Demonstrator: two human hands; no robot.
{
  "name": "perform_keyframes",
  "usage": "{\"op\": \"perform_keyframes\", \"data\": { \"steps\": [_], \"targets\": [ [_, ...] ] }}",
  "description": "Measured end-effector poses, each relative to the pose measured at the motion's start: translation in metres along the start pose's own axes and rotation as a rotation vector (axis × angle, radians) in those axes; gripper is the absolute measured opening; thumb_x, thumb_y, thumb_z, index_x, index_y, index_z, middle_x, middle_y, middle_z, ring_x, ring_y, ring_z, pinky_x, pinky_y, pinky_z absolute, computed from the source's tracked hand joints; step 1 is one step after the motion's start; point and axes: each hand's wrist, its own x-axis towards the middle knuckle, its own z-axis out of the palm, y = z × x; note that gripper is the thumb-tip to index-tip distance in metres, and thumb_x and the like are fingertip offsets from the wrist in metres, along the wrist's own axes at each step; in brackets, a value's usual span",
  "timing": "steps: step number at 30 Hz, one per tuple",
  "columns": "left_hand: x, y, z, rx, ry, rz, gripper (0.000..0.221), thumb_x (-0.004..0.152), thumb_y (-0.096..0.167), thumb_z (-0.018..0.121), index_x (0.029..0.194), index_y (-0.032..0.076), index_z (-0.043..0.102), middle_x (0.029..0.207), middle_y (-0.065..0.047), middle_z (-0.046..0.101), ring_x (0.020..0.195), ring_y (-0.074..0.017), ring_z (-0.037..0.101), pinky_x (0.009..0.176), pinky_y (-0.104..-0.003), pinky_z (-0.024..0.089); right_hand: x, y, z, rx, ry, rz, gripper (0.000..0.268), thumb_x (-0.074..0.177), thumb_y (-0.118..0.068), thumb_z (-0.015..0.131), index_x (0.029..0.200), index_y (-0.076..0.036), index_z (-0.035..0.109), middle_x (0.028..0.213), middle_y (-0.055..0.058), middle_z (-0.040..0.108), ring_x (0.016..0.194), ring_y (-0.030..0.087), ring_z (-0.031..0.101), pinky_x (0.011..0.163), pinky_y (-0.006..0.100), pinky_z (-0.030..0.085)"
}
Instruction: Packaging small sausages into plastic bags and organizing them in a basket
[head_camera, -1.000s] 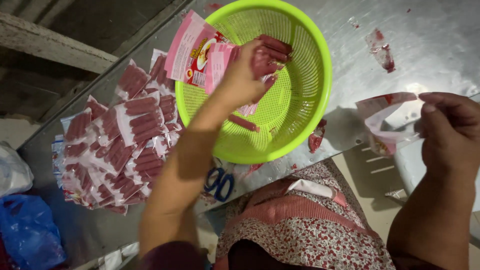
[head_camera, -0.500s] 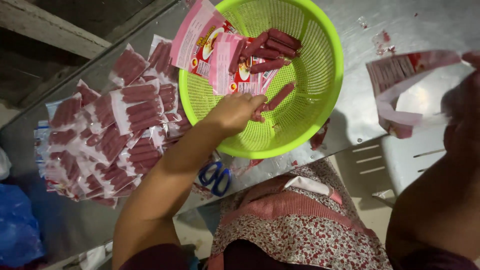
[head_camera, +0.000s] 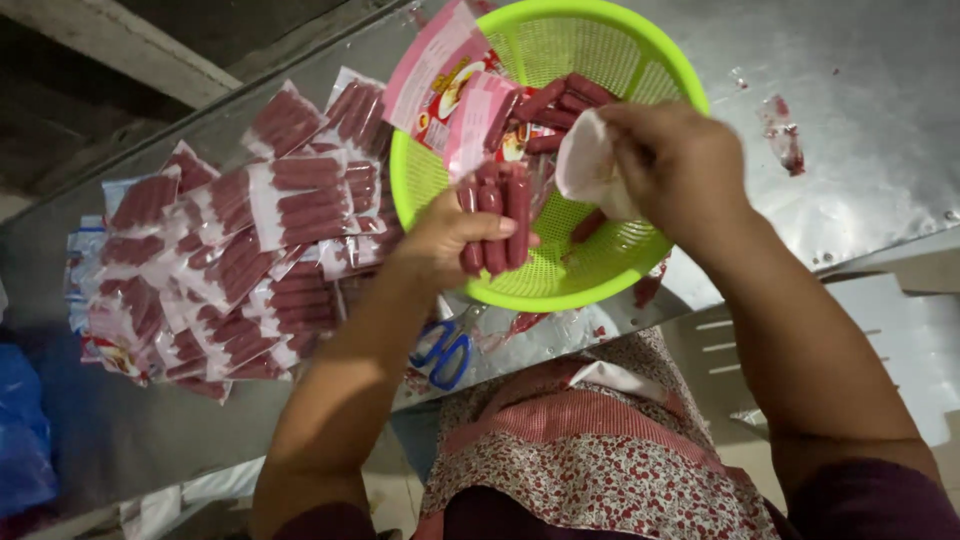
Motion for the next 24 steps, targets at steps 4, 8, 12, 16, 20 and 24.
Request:
{"op": "perform_keyframes", "data": {
  "steps": [4,8,12,16,20,24],
  "targets": [
    [0.009,-0.036,-0.025,-0.18,-0.559,0.213,0.05,0.081,0.002,0.074,0.127,-0.002,0.057,0.096,-0.031,0.071,0.079,-0.0365,0.076,0.069,-0.05,0.068,0.005,-0.022,0.023,-0.021,-0.144,0.184,0.029,0.098,-0.019,0.072,0.127,-0.025,0.076,0.094,0.012,0.071,0.088,0.037,0.072,0.075,0.052,0.058],
    [-0.011,-0.036,-0.016,-0.197,-0.486,0.159,0.048,0.083,0.002,0.073,0.127,-0.008,0.055,0.107,-0.028,0.069,0.094,-0.0389,0.074,0.078,-0.056,0.065,0.008,-0.043,0.03,0.075,-0.128,0.103,0.025,0.098,-0.013,0.071,0.123,-0.014,0.077,0.093,0.018,0.071,0.091,0.042,0.071,0.076,0.053,0.058],
    [-0.013,-0.037,-0.014,-0.136,-0.396,0.197,0.051,0.08,0.003,0.075,0.126,-0.009,0.056,0.1,-0.027,0.066,0.082,-0.0383,0.07,0.071,-0.056,0.063,0.009,-0.054,0.038,0.145,-0.149,0.118,0.025,0.101,-0.017,0.068,0.124,-0.017,0.077,0.097,0.017,0.073,0.098,0.04,0.071,0.081,0.051,0.057],
    [-0.017,-0.032,-0.013,-0.168,-0.33,0.191,0.042,0.076,0.009,0.08,0.11,-0.01,0.063,0.072,-0.028,0.061,0.046,-0.034,0.059,0.031,-0.042,0.048,0.003,-0.052,0.042,0.158,-0.158,0.116,0.023,0.102,-0.02,0.069,0.123,-0.017,0.078,0.095,0.016,0.074,0.098,0.039,0.071,0.082,0.049,0.057],
    [-0.02,-0.024,-0.019,-0.159,-0.405,0.208,0.047,0.076,0.005,0.079,0.117,-0.007,0.059,0.091,-0.026,0.065,0.075,-0.0362,0.069,0.061,-0.048,0.062,0.002,-0.056,0.048,0.18,-0.128,0.094,0.022,0.1,-0.016,0.07,0.12,-0.015,0.079,0.095,0.015,0.076,0.097,0.038,0.072,0.079,0.048,0.058],
    [-0.014,-0.022,-0.029,-0.098,-0.417,0.292,0.049,0.08,0.005,0.078,0.122,-0.005,0.054,0.1,-0.022,0.062,0.088,-0.0332,0.067,0.075,-0.046,0.062,0.007,-0.08,0.042,0.264,-0.165,0.172,0.022,0.101,-0.014,0.065,0.12,-0.012,0.076,0.091,0.018,0.075,0.095,0.04,0.072,0.079,0.052,0.057]
  ]
}}
